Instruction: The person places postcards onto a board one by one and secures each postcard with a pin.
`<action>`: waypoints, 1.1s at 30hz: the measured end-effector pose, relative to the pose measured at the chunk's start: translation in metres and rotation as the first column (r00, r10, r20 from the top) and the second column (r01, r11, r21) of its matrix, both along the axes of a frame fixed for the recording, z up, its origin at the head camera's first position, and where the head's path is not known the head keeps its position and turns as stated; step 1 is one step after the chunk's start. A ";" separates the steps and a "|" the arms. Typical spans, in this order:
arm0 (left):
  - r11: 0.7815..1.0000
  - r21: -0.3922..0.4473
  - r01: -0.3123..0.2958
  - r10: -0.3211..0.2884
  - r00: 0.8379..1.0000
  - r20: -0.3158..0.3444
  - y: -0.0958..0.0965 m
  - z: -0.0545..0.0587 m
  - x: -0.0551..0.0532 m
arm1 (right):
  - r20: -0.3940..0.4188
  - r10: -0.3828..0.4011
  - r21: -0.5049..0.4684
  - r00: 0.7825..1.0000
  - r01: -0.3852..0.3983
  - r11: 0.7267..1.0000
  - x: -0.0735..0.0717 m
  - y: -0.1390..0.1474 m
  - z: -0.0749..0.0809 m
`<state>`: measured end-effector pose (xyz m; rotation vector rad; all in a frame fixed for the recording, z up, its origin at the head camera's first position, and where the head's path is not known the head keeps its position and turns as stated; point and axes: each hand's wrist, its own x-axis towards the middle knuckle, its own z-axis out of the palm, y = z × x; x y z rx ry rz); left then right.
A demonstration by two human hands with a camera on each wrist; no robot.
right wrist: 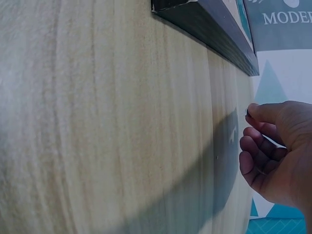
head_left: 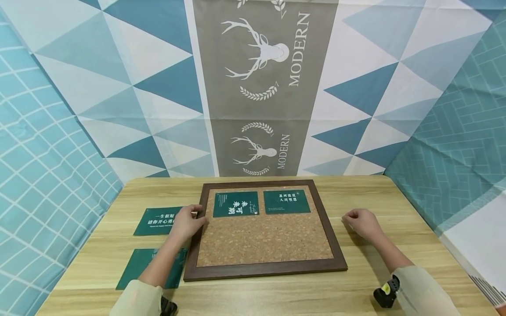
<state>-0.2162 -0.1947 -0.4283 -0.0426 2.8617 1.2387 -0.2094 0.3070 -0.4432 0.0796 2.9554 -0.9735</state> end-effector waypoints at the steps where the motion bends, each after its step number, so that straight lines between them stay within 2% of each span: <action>1: 1.000 0.001 0.000 0.000 1.000 -0.001 0.000 0.000 0.000 | -0.001 0.002 -0.001 1.000 -0.002 1.000 0.000 0.000 0.000; 15: 1.000 0.005 0.008 -0.008 0.999 -0.032 0.003 0.003 -0.004 | -0.005 0.012 -0.021 1.000 -0.012 1.000 -0.004 -0.009 0.009; 33: 0.999 0.035 0.035 -0.033 0.997 -0.068 0.014 0.011 -0.008 | -0.044 0.030 0.012 0.999 -0.029 0.999 -0.008 -0.019 0.014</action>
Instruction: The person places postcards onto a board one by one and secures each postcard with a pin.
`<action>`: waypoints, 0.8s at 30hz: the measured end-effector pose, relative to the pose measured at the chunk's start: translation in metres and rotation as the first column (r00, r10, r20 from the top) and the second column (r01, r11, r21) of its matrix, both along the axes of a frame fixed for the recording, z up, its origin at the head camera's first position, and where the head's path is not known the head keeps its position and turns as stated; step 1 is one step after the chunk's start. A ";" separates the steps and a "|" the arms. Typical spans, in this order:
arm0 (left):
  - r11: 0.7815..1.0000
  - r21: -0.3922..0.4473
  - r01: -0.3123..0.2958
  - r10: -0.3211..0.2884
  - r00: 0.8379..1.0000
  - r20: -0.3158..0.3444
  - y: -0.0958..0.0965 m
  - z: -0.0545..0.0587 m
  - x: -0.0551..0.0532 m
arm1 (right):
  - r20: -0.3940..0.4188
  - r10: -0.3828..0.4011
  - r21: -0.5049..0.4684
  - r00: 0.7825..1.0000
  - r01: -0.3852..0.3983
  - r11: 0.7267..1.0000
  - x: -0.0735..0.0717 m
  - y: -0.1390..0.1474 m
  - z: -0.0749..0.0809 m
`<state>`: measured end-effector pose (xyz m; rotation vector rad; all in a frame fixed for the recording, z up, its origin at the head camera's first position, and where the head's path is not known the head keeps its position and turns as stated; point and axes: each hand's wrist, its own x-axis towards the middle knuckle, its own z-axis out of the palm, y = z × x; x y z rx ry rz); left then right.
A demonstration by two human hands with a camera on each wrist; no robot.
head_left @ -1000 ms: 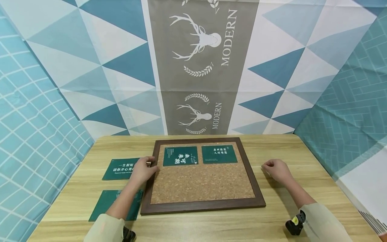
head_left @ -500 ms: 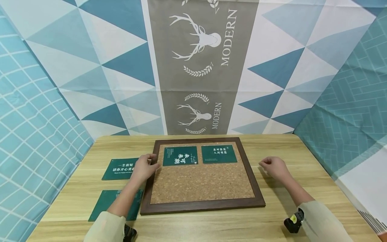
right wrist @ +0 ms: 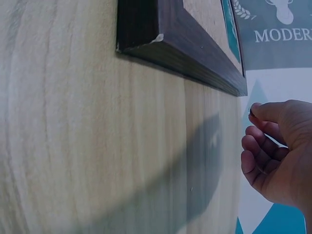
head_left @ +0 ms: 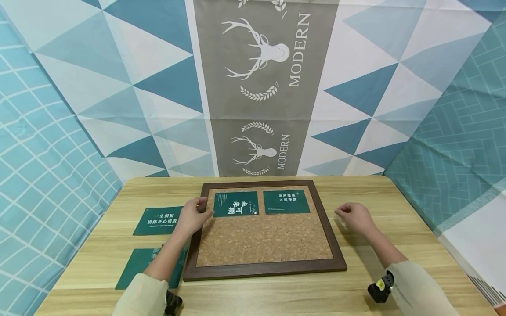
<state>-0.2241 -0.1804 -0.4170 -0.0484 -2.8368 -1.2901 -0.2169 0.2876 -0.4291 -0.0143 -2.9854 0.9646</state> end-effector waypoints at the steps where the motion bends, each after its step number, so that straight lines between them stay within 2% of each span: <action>1: 1.000 0.001 0.002 -0.002 1.000 -0.002 0.001 0.000 0.000 | -0.002 0.001 0.000 1.000 -0.001 1.000 0.000 -0.001 0.000; 6: 1.000 -0.001 0.012 -0.012 1.000 -0.023 0.007 0.002 -0.003 | -0.025 0.004 0.005 1.000 -0.004 1.000 -0.003 -0.005 0.002; 13: 0.999 0.036 0.016 -0.016 1.000 -0.013 0.018 0.003 -0.006 | -0.048 0.007 0.005 0.999 -0.007 1.000 -0.005 -0.012 0.005; 24: 0.999 0.024 0.031 -0.031 0.999 -0.033 0.028 0.005 -0.010 | -0.073 0.019 -0.012 0.997 -0.020 1.000 -0.008 -0.021 0.006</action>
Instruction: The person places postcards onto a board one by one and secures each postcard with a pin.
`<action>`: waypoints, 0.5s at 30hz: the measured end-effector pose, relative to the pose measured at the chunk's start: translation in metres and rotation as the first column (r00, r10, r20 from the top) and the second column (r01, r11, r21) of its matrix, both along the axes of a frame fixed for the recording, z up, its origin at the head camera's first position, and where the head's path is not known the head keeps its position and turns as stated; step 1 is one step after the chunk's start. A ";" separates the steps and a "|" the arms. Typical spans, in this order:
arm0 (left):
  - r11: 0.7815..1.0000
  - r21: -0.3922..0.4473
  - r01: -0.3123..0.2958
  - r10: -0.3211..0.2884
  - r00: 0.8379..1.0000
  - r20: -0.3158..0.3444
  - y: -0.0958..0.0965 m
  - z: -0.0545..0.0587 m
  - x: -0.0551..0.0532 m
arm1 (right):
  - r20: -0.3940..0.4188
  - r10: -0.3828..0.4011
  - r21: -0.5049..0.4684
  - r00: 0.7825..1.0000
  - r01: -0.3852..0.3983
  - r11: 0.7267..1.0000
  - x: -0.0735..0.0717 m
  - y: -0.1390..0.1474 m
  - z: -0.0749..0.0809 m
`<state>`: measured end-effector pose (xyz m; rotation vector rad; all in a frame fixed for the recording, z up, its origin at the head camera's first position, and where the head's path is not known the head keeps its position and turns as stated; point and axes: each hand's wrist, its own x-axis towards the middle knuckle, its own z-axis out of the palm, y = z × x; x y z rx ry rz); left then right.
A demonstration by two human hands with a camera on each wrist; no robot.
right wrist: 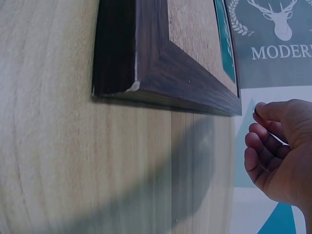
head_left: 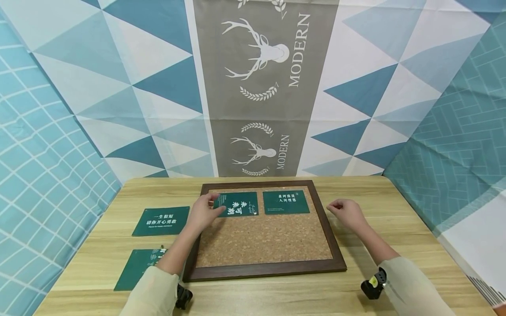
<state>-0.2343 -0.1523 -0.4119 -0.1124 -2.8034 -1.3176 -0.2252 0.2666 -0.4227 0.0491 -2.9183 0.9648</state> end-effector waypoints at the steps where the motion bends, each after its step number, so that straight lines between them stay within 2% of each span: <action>1: 1.000 0.003 0.001 -0.001 1.000 0.002 0.001 0.000 0.000 | -0.004 0.003 0.001 1.000 -0.003 1.000 0.000 0.000 0.000; 15: 1.000 -0.013 0.022 -0.023 0.999 -0.027 0.016 0.003 -0.005 | -0.032 0.028 0.008 0.999 -0.028 1.000 -0.006 -0.009 -0.001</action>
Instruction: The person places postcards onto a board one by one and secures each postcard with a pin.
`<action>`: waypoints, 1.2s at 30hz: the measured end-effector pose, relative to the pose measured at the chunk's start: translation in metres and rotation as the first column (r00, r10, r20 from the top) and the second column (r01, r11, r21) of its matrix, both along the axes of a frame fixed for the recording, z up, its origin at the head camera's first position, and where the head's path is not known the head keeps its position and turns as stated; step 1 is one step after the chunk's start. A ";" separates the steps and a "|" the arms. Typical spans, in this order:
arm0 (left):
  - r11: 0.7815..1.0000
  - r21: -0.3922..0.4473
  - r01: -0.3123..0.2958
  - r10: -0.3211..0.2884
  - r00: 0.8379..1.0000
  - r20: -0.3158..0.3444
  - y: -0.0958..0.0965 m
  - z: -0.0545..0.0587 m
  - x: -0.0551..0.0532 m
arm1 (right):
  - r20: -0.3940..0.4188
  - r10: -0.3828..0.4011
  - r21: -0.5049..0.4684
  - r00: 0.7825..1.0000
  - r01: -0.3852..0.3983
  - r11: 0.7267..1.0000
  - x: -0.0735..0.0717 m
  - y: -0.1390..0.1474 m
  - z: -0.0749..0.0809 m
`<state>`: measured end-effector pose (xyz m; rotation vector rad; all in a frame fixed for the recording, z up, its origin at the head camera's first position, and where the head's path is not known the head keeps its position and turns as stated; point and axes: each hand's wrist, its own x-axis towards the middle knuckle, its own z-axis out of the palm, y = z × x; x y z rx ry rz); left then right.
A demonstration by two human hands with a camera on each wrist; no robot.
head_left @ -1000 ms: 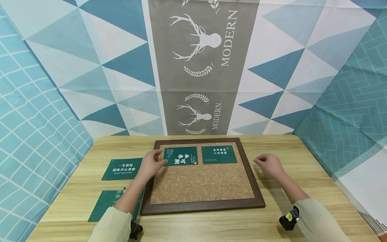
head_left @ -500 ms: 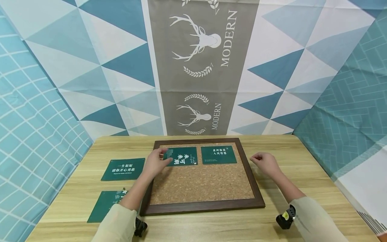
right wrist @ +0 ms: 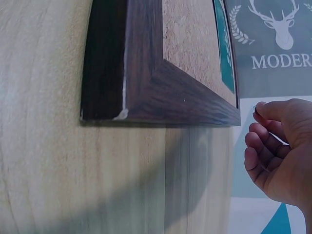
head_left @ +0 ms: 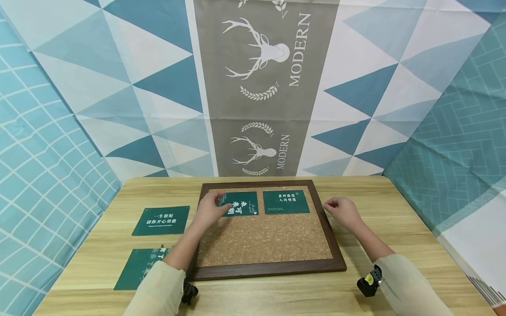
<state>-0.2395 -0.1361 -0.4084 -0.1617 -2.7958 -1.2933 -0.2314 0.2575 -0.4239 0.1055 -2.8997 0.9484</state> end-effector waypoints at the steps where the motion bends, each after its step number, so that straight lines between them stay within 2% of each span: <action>1: 1.000 0.002 -0.003 0.003 1.000 0.003 0.001 0.000 0.000 | 0.001 0.003 -0.001 1.000 -0.003 1.000 0.000 -0.001 0.000; 7: 1.000 0.019 0.007 -0.007 1.000 0.009 0.008 0.001 -0.003 | 0.014 0.014 0.005 1.000 -0.014 1.000 -0.002 -0.007 0.002; 12: 0.999 0.035 0.032 -0.032 0.999 -0.015 0.016 -0.001 -0.006 | 0.018 0.023 -0.004 1.000 -0.023 1.000 -0.004 -0.013 0.003; 21: 1.000 0.001 0.013 -0.013 1.000 0.024 0.032 -0.003 -0.008 | 0.008 0.030 -0.015 1.000 -0.030 0.999 -0.006 -0.022 0.001; 28: 0.998 0.033 0.056 -0.057 0.998 0.031 0.041 -0.004 -0.010 | 0.023 0.031 -0.013 0.999 -0.031 0.999 -0.005 -0.028 0.003; 36: 0.997 0.013 0.078 -0.078 0.996 0.035 0.053 -0.005 -0.011 | 0.028 0.027 -0.013 0.999 -0.026 1.000 -0.006 -0.032 0.002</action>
